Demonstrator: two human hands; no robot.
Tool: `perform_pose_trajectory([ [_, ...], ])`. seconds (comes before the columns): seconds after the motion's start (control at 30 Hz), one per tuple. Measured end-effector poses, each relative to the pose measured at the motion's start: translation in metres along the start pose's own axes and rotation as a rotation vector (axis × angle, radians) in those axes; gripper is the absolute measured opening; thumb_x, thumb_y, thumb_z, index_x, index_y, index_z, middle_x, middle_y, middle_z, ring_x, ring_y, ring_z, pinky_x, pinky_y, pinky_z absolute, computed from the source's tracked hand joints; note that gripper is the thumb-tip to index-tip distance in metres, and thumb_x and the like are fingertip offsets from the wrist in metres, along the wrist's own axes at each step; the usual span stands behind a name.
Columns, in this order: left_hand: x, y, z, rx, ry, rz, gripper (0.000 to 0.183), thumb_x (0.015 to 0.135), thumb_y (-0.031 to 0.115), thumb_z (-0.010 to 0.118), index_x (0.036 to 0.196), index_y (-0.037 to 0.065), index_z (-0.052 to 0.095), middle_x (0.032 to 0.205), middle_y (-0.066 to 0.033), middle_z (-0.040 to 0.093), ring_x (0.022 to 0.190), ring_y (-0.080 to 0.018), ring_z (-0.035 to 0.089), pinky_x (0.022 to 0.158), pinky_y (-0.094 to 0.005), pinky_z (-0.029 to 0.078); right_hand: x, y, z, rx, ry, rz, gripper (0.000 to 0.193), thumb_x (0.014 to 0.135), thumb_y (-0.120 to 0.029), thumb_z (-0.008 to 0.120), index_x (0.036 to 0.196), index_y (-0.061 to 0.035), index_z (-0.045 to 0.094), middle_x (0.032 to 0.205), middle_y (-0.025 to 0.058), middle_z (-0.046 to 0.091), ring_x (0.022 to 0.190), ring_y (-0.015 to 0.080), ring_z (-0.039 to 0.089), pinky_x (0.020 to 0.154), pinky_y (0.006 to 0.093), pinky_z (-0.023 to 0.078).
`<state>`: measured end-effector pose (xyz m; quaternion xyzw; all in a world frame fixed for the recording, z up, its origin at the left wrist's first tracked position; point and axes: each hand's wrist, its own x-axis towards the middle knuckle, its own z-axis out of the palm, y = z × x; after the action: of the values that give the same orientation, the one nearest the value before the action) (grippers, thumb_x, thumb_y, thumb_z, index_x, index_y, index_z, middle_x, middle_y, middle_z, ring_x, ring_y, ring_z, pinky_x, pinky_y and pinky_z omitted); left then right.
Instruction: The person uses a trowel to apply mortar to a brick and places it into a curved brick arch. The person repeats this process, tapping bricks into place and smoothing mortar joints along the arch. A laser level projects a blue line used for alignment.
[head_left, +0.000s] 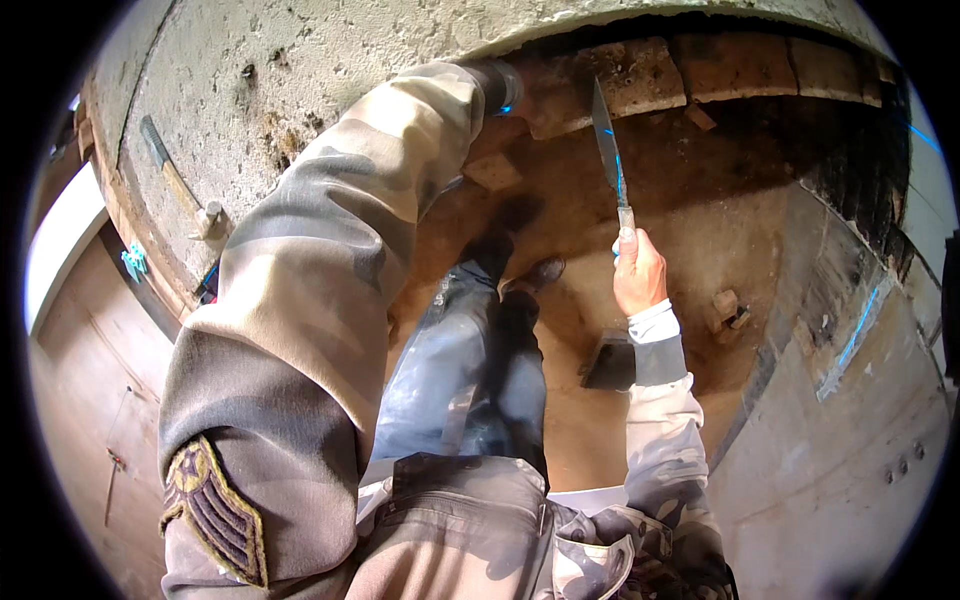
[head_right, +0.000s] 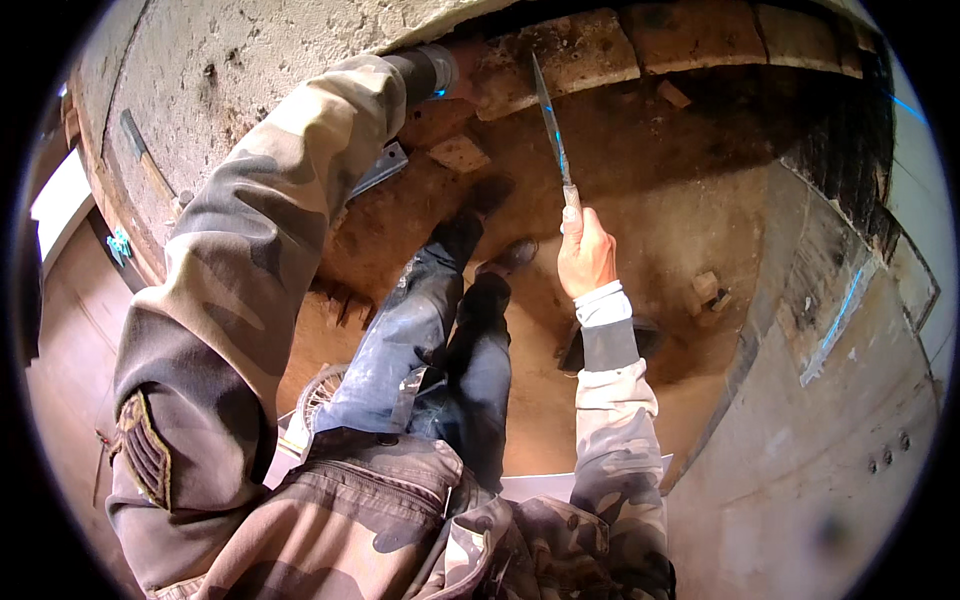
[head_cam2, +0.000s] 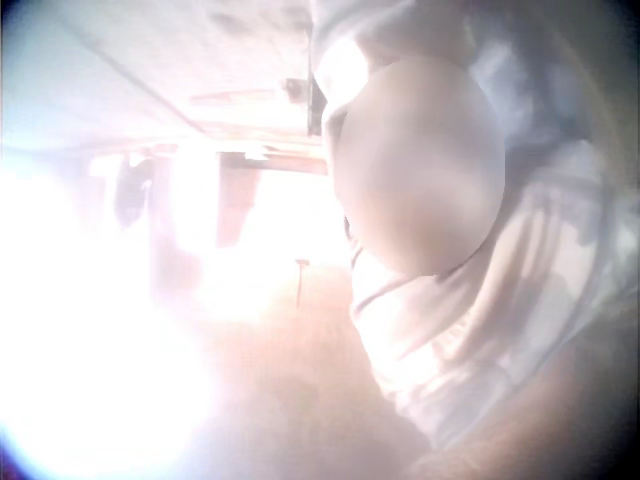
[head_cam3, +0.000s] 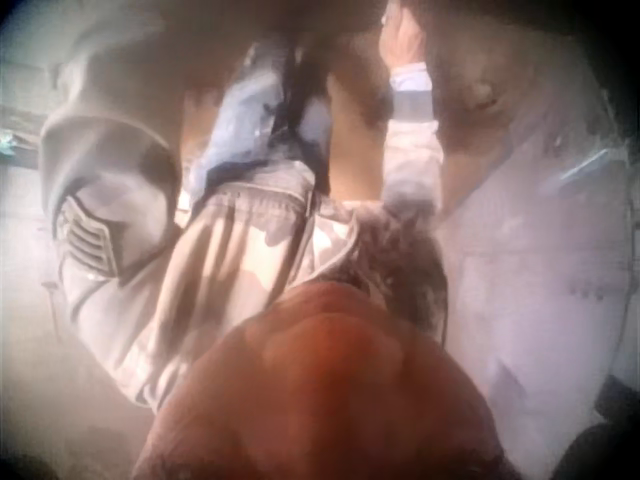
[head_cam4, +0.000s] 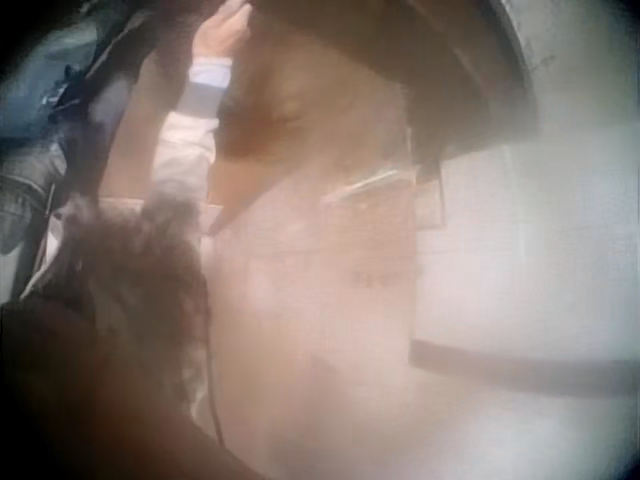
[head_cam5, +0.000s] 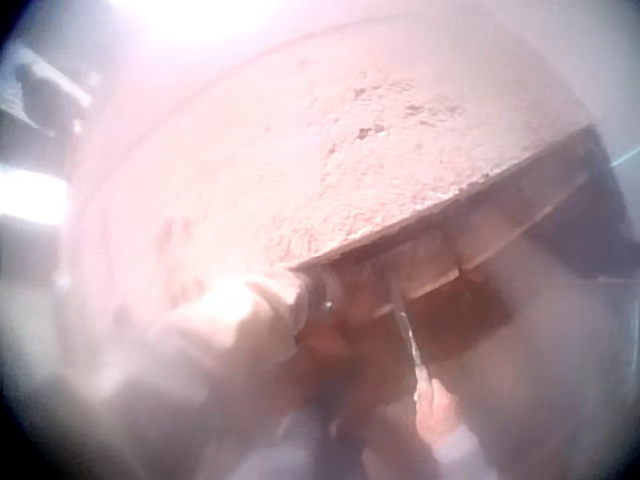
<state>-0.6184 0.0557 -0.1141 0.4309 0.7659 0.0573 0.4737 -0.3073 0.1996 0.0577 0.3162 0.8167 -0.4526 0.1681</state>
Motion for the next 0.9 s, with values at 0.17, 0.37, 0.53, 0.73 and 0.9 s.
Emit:
perform_pose_trajectory([
  [0.17, -0.005, 0.019, -0.019, 0.047, -0.081, -0.104, 0.117, 0.062, 0.053, 0.084, 0.149, 0.001, 0.027, 0.153, -0.0232, 0.030, 0.142, -0.0351, 0.029, 0.116, -0.0396, 0.030, -0.007, -0.010, -0.001, 0.014, 0.020, -0.030, 0.046, 0.104, -0.041, 0.038, 0.081, -0.0032, 0.051, 0.063, 0.0113, 0.054, 0.058, 0.0277, 0.057, 0.056, 0.0398, 0.044],
  [0.37, -0.013, 0.029, -0.019, 0.022, -0.095, -0.056, 0.120, 0.065, 0.056, 0.081, 0.151, 0.000, 0.020, 0.155, -0.0241, 0.025, 0.144, -0.0349, 0.026, 0.116, -0.0402, 0.029, -0.012, -0.018, 0.005, 0.013, 0.010, -0.037, 0.035, 0.102, -0.030, 0.046, 0.082, -0.0016, 0.048, 0.067, 0.0243, 0.053, 0.067, 0.0490, 0.053, 0.056, 0.0502, 0.040],
  [0.53, -0.022, 0.036, -0.024, 0.086, -0.119, -0.104, 0.117, 0.069, 0.061, 0.076, 0.151, 0.000, 0.019, 0.154, -0.0244, 0.025, 0.142, -0.0360, 0.028, 0.115, -0.0416, 0.030, -0.015, -0.013, 0.006, 0.019, -0.031, 0.004, 0.047, 0.103, -0.042, 0.039, 0.083, -0.0025, 0.053, 0.062, 0.0129, 0.055, 0.058, 0.0284, 0.058, 0.056, 0.0395, 0.045],
  [0.73, -0.025, 0.053, -0.045, 0.218, -0.271, -0.066, 0.114, 0.070, 0.061, 0.076, 0.149, -0.003, 0.023, 0.149, -0.0248, 0.035, 0.135, -0.0364, 0.040, 0.110, -0.0426, 0.037, -0.021, -0.009, 0.015, 0.051, -0.022, 0.004, 0.041, 0.103, -0.037, 0.043, 0.081, -0.0020, 0.046, 0.066, 0.0252, 0.052, 0.066, 0.0503, 0.052, 0.056, 0.0521, 0.040],
  [0.9, -0.037, 0.056, -0.051, 0.092, -0.114, -0.038, 0.103, 0.069, 0.053, 0.080, 0.142, -0.004, 0.037, 0.138, -0.0243, 0.049, 0.127, -0.0366, 0.050, 0.104, -0.0423, 0.043, -0.020, -0.008, 0.019, 0.018, 0.005, -0.058, 0.041, 0.103, -0.037, 0.043, 0.082, -0.0020, 0.045, 0.066, 0.0269, 0.051, 0.068, 0.0517, 0.051, 0.056, 0.0536, 0.039],
])
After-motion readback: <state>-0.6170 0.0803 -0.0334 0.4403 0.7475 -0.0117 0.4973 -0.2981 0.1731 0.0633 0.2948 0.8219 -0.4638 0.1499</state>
